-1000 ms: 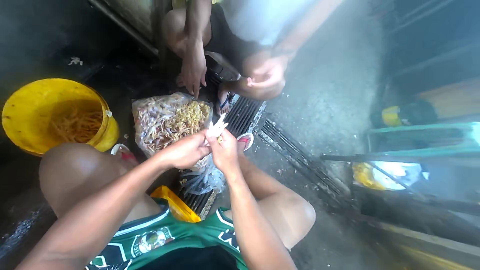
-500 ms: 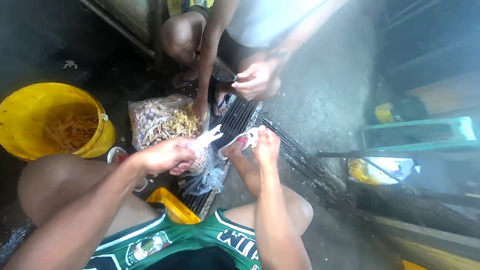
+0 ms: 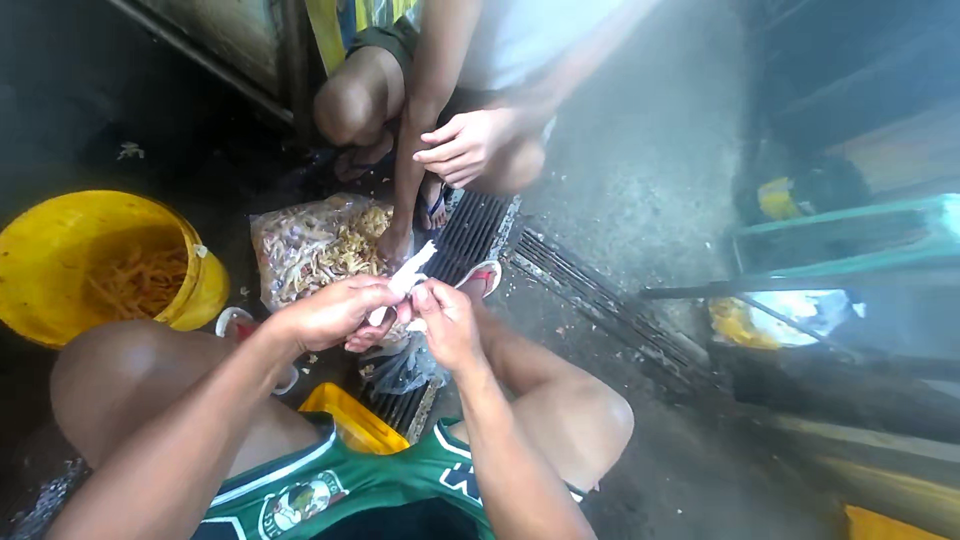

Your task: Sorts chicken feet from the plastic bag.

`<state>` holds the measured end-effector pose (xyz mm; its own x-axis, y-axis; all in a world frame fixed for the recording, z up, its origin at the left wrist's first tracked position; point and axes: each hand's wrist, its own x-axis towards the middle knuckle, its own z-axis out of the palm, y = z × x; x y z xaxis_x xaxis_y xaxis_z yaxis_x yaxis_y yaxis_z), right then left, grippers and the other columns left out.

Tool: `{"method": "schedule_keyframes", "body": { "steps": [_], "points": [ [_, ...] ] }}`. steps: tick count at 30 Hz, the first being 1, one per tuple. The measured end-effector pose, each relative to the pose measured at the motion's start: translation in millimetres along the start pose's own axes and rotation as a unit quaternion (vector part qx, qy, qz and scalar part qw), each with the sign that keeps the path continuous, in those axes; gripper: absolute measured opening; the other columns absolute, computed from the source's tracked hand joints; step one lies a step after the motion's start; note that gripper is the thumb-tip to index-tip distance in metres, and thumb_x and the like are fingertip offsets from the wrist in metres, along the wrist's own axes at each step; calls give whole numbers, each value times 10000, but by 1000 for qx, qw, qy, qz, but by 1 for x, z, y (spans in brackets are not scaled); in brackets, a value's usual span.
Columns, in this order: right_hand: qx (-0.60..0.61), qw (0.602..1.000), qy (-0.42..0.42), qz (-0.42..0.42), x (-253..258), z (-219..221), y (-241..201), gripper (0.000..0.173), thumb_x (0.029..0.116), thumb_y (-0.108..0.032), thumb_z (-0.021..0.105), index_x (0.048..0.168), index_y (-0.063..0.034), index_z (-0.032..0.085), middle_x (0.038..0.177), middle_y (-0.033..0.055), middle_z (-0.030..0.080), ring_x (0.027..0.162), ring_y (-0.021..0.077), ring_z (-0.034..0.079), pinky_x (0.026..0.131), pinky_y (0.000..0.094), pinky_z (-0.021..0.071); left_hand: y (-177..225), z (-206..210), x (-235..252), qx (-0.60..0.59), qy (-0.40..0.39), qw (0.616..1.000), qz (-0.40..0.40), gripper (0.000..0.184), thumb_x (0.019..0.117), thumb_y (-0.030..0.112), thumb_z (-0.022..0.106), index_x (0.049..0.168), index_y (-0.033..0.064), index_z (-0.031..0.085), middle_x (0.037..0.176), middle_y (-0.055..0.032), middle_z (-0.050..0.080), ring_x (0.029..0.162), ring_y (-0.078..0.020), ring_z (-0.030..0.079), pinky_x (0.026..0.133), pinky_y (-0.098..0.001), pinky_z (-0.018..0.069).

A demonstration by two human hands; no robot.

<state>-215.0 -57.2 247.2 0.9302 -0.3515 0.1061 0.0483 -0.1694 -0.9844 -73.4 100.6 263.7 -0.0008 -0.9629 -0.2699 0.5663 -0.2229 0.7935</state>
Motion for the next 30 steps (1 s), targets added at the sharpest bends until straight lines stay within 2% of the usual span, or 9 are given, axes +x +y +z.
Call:
{"method": "schedule_keyframes", "body": {
  "steps": [5, 8, 10, 12, 14, 17, 22, 26, 30],
  "points": [
    [-127, 984, 127, 0, 4, 7, 6, 329, 1023, -156, 543, 709, -82, 605, 608, -33, 514, 553, 45, 488, 537, 231, 434, 0, 3, 4, 98, 55, 994, 5, 334, 1115, 336, 377, 897, 139, 536, 588, 47, 399, 458, -49, 369, 434, -191, 334],
    [-240, 947, 198, 75, 7, 7, 21, 304, 1016, -164, 561, 737, -67, 633, 627, -8, 566, 588, 81, 552, 603, 302, 498, 5, 7, -6, 159, 17, 986, 42, 322, 1106, 348, 392, 921, 139, 553, 619, 39, 430, 495, -60, 398, 468, -208, 351],
    [-173, 959, 176, 137, 7, 0, 26, 318, 1055, -192, 522, 810, -60, 677, 674, -4, 610, 626, 77, 586, 628, 294, 519, 10, 7, -11, 169, -4, 983, 74, 308, 1097, 348, 418, 941, 143, 587, 634, 45, 462, 513, -49, 426, 476, -195, 370],
    [-35, 976, 164, 142, 1, -1, 30, 345, 1076, -182, 461, 860, -38, 688, 711, 12, 618, 600, 82, 557, 558, 271, 484, 15, 9, -16, 248, 45, 963, 91, 288, 1078, 372, 479, 947, 165, 631, 669, 46, 512, 567, -51, 481, 523, -209, 419],
    [101, 976, 139, 132, -2, -5, 28, 302, 1075, -180, 451, 1003, -23, 700, 813, 60, 645, 636, 122, 579, 555, 298, 512, 19, 8, -18, 399, 119, 907, 69, 292, 1058, 467, 520, 1002, 223, 672, 756, 70, 617, 675, -39, 593, 624, -257, 527],
    [199, 970, 105, 90, 2, -17, 14, 232, 1040, -173, 509, 1146, -50, 675, 831, 58, 619, 620, 112, 553, 547, 284, 498, 18, 1, -14, 573, 164, 800, 63, 344, 1062, 518, 473, 984, 225, 635, 714, 71, 573, 650, -70, 578, 616, -333, 525],
    [103, 991, 65, 63, 4, -33, 3, 461, 1023, -550, 535, 969, -113, 672, 762, -13, 606, 614, 77, 551, 555, 264, 492, 11, -1, -10, 647, 145, 746, 61, 376, 1071, 506, 458, 937, 197, 624, 737, 45, 576, 683, -110, 595, 645, -367, 532],
    [-46, 995, 74, 54, 7, -25, 3, 295, 1045, -263, 541, 838, -87, 654, 669, -28, 560, 572, 51, 522, 538, 237, 468, 7, 3, -3, 668, 113, 735, 34, 385, 1088, 482, 425, 1013, 184, 658, 834, 1, 642, 781, -169, 654, 720, -431, 558],
    [-59, 991, 111, 42, 8, -28, 10, 304, 1040, -248, 552, 792, -99, 644, 641, -35, 534, 571, 57, 512, 555, 251, 466, 4, 4, -2, 687, 125, 715, 34, 418, 1098, 487, 379, 1016, 179, 649, 855, -15, 645, 811, -200, 668, 728, -451, 561]
  ]
}}
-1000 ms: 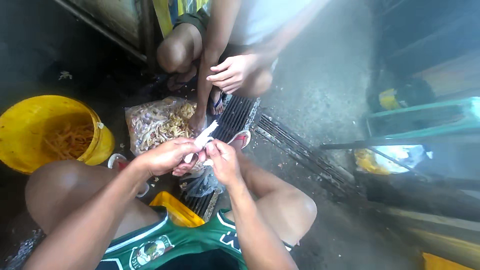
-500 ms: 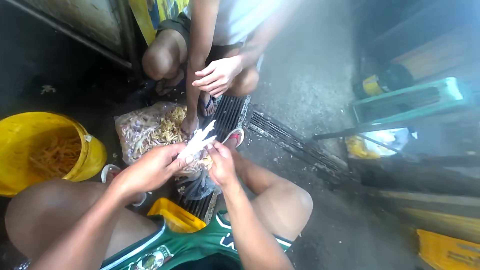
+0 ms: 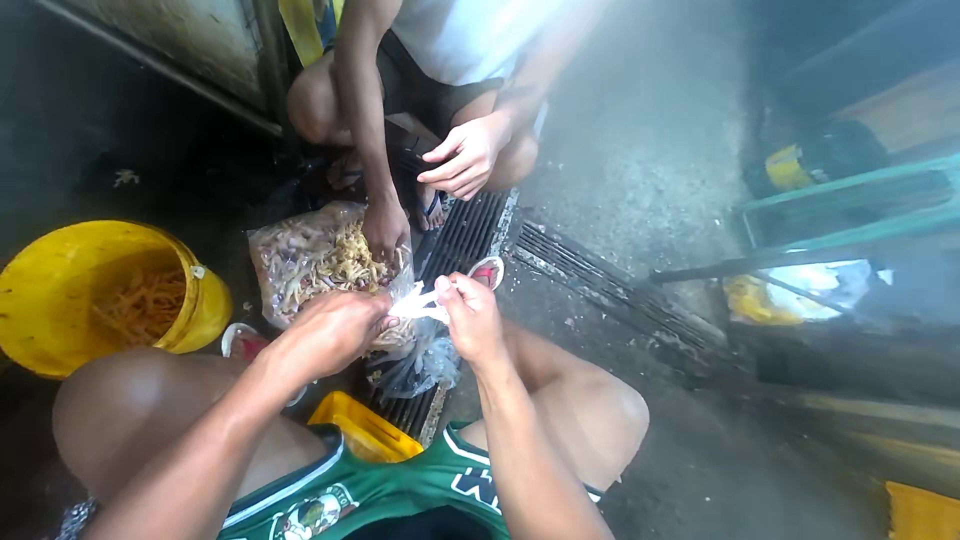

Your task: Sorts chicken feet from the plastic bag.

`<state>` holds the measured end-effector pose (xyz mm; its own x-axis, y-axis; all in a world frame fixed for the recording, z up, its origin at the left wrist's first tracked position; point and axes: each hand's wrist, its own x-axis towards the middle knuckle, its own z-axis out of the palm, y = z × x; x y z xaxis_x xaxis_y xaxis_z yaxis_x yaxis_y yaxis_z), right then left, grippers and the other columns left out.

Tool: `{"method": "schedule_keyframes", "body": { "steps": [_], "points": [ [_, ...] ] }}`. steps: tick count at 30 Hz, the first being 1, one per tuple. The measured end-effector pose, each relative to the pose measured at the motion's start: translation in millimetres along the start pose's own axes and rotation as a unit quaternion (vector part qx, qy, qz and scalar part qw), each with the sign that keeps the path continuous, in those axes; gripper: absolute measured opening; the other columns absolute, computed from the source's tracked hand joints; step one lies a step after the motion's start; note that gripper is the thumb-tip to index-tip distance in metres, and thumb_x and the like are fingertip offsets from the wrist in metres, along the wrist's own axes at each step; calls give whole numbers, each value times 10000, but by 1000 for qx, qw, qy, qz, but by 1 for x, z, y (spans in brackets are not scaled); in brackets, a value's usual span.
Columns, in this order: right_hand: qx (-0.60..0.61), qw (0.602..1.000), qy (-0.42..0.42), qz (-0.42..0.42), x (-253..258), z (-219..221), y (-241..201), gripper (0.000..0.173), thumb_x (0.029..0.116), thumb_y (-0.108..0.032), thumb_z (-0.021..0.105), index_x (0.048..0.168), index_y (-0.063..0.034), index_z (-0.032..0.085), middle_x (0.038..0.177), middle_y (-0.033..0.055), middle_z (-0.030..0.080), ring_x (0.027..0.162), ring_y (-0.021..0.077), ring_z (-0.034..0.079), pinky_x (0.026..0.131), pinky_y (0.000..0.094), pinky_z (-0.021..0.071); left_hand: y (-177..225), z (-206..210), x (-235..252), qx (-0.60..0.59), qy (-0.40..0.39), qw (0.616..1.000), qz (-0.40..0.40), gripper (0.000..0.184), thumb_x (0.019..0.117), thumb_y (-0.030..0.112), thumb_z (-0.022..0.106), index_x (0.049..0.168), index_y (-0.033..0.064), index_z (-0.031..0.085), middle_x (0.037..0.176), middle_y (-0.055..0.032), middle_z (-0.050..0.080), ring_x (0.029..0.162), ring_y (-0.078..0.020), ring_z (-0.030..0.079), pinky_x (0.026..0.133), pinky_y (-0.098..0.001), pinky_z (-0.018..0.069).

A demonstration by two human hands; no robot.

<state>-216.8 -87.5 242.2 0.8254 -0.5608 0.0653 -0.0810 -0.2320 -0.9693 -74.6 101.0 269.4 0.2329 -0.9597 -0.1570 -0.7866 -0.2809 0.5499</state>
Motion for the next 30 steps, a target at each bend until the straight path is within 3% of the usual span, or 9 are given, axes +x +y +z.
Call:
{"method": "schedule_keyframes", "body": {
  "steps": [4, 6, 10, 14, 18, 22, 25, 27, 30],
  "points": [
    [211, 941, 226, 137, 22, -61, 1, 147, 1058, -172, 502, 969, -121, 607, 678, -46, 546, 548, 61, 521, 518, 241, 487, -16, -3, -16, 19, 34, 999, 14, 263, 1080, 375, 506, 1063, 201, 703, 937, -4, 692, 855, -186, 692, 763, -444, 584],
    [214, 937, 246, 129, 31, -99, -9, 186, 1085, -222, 477, 963, -134, 586, 669, -36, 564, 521, 71, 537, 477, 230, 482, -28, -5, -22, 29, 66, 997, 6, 211, 1061, 347, 557, 1051, 202, 710, 948, 0, 690, 845, -180, 692, 753, -437, 588],
    [189, 972, 101, 99, 12, -101, -25, 300, 1075, -242, 406, 898, -178, 639, 729, -38, 626, 564, 71, 580, 509, 247, 525, -28, 0, -16, 9, 115, 992, 53, 163, 1019, 301, 620, 1080, 214, 744, 945, 6, 661, 830, -156, 670, 741, -399, 590],
    [191, 963, -154, 115, -2, -58, 0, 297, 1037, -255, 430, 949, -133, 686, 848, -25, 659, 667, 62, 592, 582, 249, 509, -12, 0, -7, -9, 76, 992, 98, 238, 1058, 372, 548, 1140, 253, 737, 982, 23, 684, 874, -134, 678, 783, -389, 583],
    [168, 952, -239, 86, -8, -30, -1, 320, 1056, -326, 518, 825, -151, 652, 721, -99, 565, 651, 4, 532, 613, 210, 470, -7, 5, 1, -17, 29, 994, 104, 248, 1065, 379, 535, 1141, 241, 727, 963, 11, 666, 878, -143, 669, 802, -396, 577],
    [129, 975, -179, 31, -16, -33, 7, 255, 1030, -260, 559, 844, -132, 676, 688, -86, 581, 608, 25, 557, 582, 236, 511, -3, 16, 7, -56, 12, 993, 107, 280, 1078, 373, 513, 1148, 186, 709, 1053, -39, 692, 988, -190, 677, 906, -420, 562],
    [135, 985, -76, 74, -18, -18, 14, 234, 1029, -210, 540, 842, -150, 669, 674, -80, 593, 581, 43, 568, 560, 243, 527, 1, 19, 6, -60, 26, 995, 79, 316, 1089, 352, 488, 1140, 121, 697, 1012, -86, 694, 958, -237, 690, 862, -444, 572],
    [222, 962, 26, 157, -13, -14, 23, 268, 1032, -165, 464, 815, -174, 621, 617, -84, 568, 514, 42, 543, 505, 233, 518, 4, 20, 11, -42, 16, 997, 66, 318, 1090, 338, 484, 1133, 103, 694, 995, -99, 689, 937, -257, 692, 825, -456, 574],
    [391, 886, 124, 214, 4, -52, 58, 430, 1090, -271, 284, 740, -206, 526, 539, -82, 475, 443, 40, 457, 437, 211, 419, -2, 16, 3, -64, -38, 996, 42, 296, 1086, 318, 503, 1188, 122, 699, 1087, -82, 702, 1020, -234, 686, 916, -455, 557]
  ]
}}
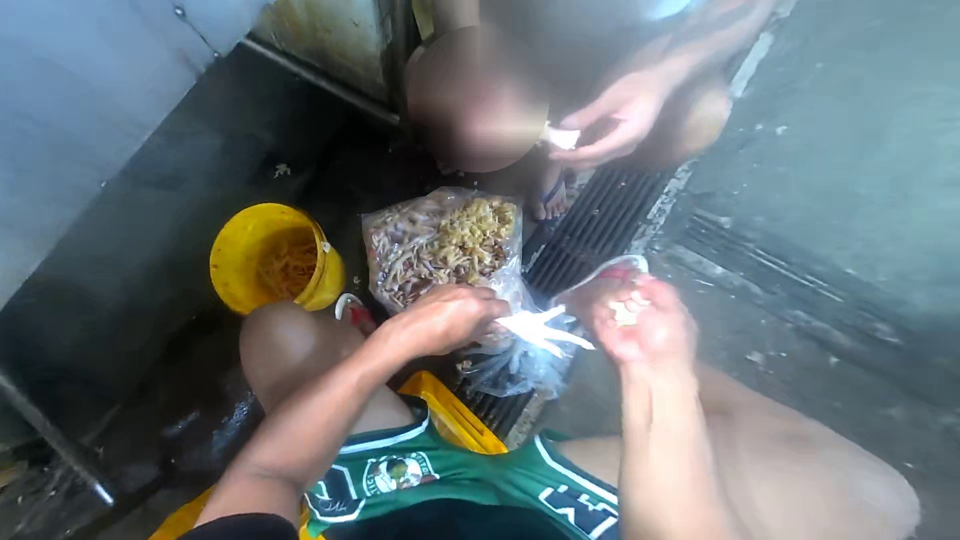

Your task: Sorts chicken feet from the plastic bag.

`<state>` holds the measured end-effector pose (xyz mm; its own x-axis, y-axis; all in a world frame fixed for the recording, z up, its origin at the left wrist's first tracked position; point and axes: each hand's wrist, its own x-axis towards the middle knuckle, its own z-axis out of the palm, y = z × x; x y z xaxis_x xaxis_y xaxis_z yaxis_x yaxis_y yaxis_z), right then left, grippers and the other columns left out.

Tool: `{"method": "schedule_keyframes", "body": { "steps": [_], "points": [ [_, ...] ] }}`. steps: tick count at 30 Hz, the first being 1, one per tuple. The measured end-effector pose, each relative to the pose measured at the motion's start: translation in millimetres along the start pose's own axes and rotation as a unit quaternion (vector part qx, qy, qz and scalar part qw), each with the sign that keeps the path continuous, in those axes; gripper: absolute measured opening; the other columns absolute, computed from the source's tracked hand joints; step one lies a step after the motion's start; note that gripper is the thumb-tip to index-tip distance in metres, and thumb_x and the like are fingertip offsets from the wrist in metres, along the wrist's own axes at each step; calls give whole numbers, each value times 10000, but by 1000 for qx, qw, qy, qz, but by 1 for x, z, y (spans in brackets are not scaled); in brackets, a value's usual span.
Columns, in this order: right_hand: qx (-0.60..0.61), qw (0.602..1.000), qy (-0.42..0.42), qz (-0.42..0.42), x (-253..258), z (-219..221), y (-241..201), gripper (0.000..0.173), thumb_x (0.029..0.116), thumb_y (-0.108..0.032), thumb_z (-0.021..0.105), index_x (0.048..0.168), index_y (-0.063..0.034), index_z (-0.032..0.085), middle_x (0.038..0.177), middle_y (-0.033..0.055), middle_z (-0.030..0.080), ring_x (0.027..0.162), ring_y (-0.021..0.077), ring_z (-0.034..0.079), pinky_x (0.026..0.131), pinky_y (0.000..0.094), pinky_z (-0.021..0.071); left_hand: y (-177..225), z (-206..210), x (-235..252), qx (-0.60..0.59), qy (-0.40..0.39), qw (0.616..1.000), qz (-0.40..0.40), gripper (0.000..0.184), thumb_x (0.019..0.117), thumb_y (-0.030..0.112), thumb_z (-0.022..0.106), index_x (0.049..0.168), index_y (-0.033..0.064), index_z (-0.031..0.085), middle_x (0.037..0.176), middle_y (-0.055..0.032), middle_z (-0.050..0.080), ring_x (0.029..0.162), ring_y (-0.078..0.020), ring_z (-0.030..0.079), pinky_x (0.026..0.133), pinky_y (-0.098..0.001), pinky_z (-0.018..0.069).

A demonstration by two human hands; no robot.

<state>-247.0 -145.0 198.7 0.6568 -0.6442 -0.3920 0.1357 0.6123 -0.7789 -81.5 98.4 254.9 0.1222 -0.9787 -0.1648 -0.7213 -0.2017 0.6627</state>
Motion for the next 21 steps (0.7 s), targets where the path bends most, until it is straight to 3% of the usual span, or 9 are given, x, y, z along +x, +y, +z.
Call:
{"method": "schedule_keyframes", "body": {
  "steps": [4, 7, 9, 10, 12, 14, 16, 18, 21],
  "points": [
    [8, 998, -53, -11, -14, -29, -24, 473, 1086, -262, 264, 721, -197, 558, 581, -66, 527, 491, 44, 509, 483, 199, 464, -34, -35, -48, 17, 66, 987, -145, 192, 1000, 167, 664, 1168, 121, 746, 1104, -78, 725, 998, -232, 703, 916, -487, 578],
    [-32, 998, -53, -3, -41, -40, -24, 356, 1039, -240, 373, 776, -192, 608, 648, -39, 583, 550, 69, 566, 523, 232, 514, -77, -79, -99, 122, 115, 931, -323, 208, 1027, 270, 648, 1145, 122, 734, 1049, -147, 725, 949, -363, 701, 848, -646, 553],
    [-52, 998, -45, 10, -50, -44, -19, 264, 1014, -236, 458, 850, -177, 657, 703, -20, 616, 575, 76, 577, 533, 237, 514, -108, -109, -132, 137, 74, 875, -459, 285, 1023, 284, 655, 1176, 49, 705, 1045, -267, 698, 959, -485, 672, 846, -748, 496],
    [-62, 997, -38, 22, -51, -44, -15, 238, 1004, -223, 469, 882, -159, 663, 727, -9, 630, 577, 80, 579, 530, 238, 513, -124, -120, -146, 126, 26, 840, -527, 329, 1010, 255, 675, 1236, 16, 680, 1097, -305, 679, 989, -501, 659, 880, -746, 482],
    [-72, 996, -34, 45, -50, -36, -12, 220, 1011, -180, 471, 992, -114, 680, 790, 8, 651, 586, 81, 579, 537, 238, 522, -138, -132, -155, 107, -75, 775, -619, 481, 1012, 296, 670, 1409, 39, 580, 1210, -307, 639, 963, -447, 654, 856, -652, 508],
    [-67, 995, -59, 54, -46, -24, -11, 271, 1022, -139, 471, 1152, -67, 698, 800, 14, 629, 577, 70, 551, 530, 222, 508, -128, -135, -128, 119, -111, 777, -608, 547, 1010, 349, 671, 1455, 52, 551, 1297, -303, 614, 1050, -454, 655, 923, -654, 503],
    [-49, 994, -82, 54, -41, -15, -8, 298, 1019, -113, 464, 1189, -46, 700, 763, 18, 600, 558, 71, 530, 512, 220, 492, -113, -125, -80, 128, -111, 832, -528, 509, 1010, 360, 670, 1402, 41, 608, 1254, -302, 646, 1133, -486, 634, 987, -701, 460],
    [-40, 993, -91, 62, -40, -13, -4, 284, 1011, -113, 454, 1135, -48, 701, 778, 30, 609, 569, 80, 540, 517, 228, 496, -105, -98, -24, 115, -136, 880, -441, 428, 1024, 342, 648, 1359, 76, 655, 1217, -250, 680, 1142, -453, 641, 990, -702, 461],
    [-37, 992, -85, 90, -44, -13, -2, 254, 1004, -120, 447, 1026, -58, 692, 789, 42, 630, 582, 82, 568, 521, 223, 509, -136, -23, 50, 53, -218, 902, -369, 449, 1006, 303, 672, 1366, 37, 641, 1314, -259, 637, 1248, -440, 593, 1067, -665, 428]
  ]
}}
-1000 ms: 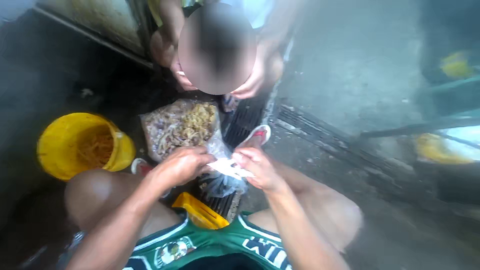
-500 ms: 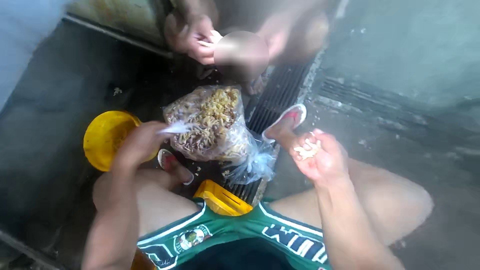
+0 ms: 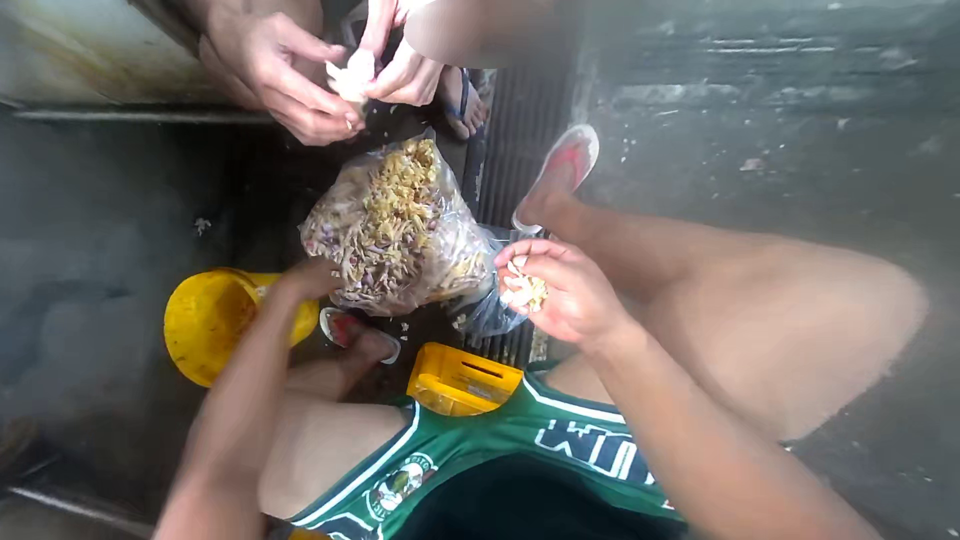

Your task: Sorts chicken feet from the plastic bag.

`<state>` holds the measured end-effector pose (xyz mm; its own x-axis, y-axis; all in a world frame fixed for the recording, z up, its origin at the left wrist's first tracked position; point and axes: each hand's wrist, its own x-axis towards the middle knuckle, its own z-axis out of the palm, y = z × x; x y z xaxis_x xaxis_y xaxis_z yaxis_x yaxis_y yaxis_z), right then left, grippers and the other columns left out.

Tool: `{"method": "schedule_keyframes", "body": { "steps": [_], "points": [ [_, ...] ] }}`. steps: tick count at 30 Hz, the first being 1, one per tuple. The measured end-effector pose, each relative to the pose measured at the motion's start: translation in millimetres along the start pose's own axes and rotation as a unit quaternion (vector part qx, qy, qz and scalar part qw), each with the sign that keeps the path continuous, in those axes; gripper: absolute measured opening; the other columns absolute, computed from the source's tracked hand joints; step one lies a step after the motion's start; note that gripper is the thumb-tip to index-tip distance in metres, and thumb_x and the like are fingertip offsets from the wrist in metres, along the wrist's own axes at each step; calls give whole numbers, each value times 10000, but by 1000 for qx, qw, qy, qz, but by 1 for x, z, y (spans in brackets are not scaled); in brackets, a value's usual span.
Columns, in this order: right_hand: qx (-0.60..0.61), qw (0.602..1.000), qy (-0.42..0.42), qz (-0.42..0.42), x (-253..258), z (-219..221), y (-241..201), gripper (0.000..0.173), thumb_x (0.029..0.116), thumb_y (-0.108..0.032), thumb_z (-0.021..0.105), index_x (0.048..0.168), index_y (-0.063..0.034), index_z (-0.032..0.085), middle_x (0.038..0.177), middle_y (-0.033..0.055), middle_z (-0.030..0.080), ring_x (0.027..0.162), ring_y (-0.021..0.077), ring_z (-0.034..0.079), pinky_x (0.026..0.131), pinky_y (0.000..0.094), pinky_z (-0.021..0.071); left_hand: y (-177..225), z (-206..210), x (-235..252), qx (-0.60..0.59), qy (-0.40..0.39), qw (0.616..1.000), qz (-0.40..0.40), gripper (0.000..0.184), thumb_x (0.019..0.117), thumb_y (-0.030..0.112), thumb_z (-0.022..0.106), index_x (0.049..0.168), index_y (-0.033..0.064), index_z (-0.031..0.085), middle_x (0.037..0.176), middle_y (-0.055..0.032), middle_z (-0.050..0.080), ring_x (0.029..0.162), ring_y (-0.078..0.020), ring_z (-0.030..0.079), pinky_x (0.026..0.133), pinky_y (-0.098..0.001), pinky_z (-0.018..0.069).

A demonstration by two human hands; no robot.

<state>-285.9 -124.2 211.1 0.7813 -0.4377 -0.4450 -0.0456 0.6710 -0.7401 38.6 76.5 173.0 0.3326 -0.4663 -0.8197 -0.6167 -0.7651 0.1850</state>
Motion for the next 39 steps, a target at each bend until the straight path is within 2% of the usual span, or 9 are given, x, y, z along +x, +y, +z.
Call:
{"method": "schedule_keyframes", "body": {
  "steps": [2, 5, 9, 12, 15, 24, 30, 36, 39],
  "points": [
    [3, 1000, -4, 25, -2, 1, 2, 247, 991, -115, 445, 992, -61, 685, 751, 38, 615, 579, 83, 564, 521, 219, 496, 9, 37, 64, 8, -34, 999, -2, 527, 989, 371, 677, 1365, 5, 629, 1355, -274, 608, 1297, -441, 560, 1097, -659, 410],
    [15, 998, -6, 56, -3, 6, 3, 237, 969, -76, 452, 961, -41, 687, 734, 37, 620, 570, 80, 553, 500, 209, 462, 10, 103, 131, -25, 16, 996, -79, 488, 972, 434, 654, 1181, -6, 694, 1178, -266, 681, 1120, -435, 655, 958, -670, 501],
    [23, 997, -2, 73, -4, 7, 5, 233, 957, -29, 457, 1018, 1, 680, 827, 91, 693, 624, 109, 619, 524, 218, 495, 33, 152, 141, -85, 121, 981, -128, 407, 1027, 413, 568, 1250, 98, 698, 1181, -175, 715, 1134, -363, 674, 980, -609, 518],
    [9, 998, -15, 63, 2, 8, 8, 245, 961, -43, 450, 1040, -14, 680, 823, 75, 652, 612, 107, 584, 519, 220, 482, 39, 146, 126, -107, 177, 972, -107, 323, 1009, 354, 594, 1144, 84, 711, 1085, -162, 725, 1050, -351, 693, 916, -602, 545],
    [-19, 998, 3, 58, 5, 8, 13, 267, 996, -65, 430, 1045, -25, 690, 820, 72, 630, 602, 107, 561, 513, 223, 471, 31, 137, 113, -145, 223, 960, -93, 386, 984, 429, 646, 1097, 65, 705, 1021, -169, 717, 987, -356, 693, 875, -603, 549],
    [-168, 982, -38, 76, -5, 30, 26, 260, 999, -124, 471, 1081, -62, 711, 763, 2, 611, 584, 99, 550, 515, 253, 472, 33, 145, 119, -135, 150, 977, -74, 413, 1028, 349, 589, 1356, 108, 655, 1299, -161, 670, 1238, -344, 621, 1071, -564, 474],
    [-282, 954, -32, 97, 12, 32, 37, 268, 1030, -170, 468, 1100, -121, 722, 763, -22, 601, 615, 75, 558, 547, 236, 474, 44, 149, 134, -127, 182, 967, -127, 354, 1008, 348, 612, 1243, 100, 707, 1189, -178, 708, 1136, -376, 664, 975, -606, 518],
    [-401, 911, -62, 67, 23, 38, 35, 274, 1072, -286, 489, 1142, -151, 716, 994, -18, 693, 815, 40, 618, 768, 256, 516, 11, 96, 87, -242, 263, 929, -91, 412, 1011, 424, 637, 1135, 39, 719, 1049, -198, 715, 982, -376, 688, 897, -626, 529],
    [-467, 879, -83, 54, 28, 42, 41, 366, 1063, -397, 508, 1200, -119, 703, 1151, 50, 709, 1074, 128, 661, 963, 375, 529, 11, 57, 40, -274, 282, 918, -49, 439, 989, 457, 660, 1085, 31, 704, 1003, -202, 697, 907, -372, 675, 821, -629, 538]
  ]
}}
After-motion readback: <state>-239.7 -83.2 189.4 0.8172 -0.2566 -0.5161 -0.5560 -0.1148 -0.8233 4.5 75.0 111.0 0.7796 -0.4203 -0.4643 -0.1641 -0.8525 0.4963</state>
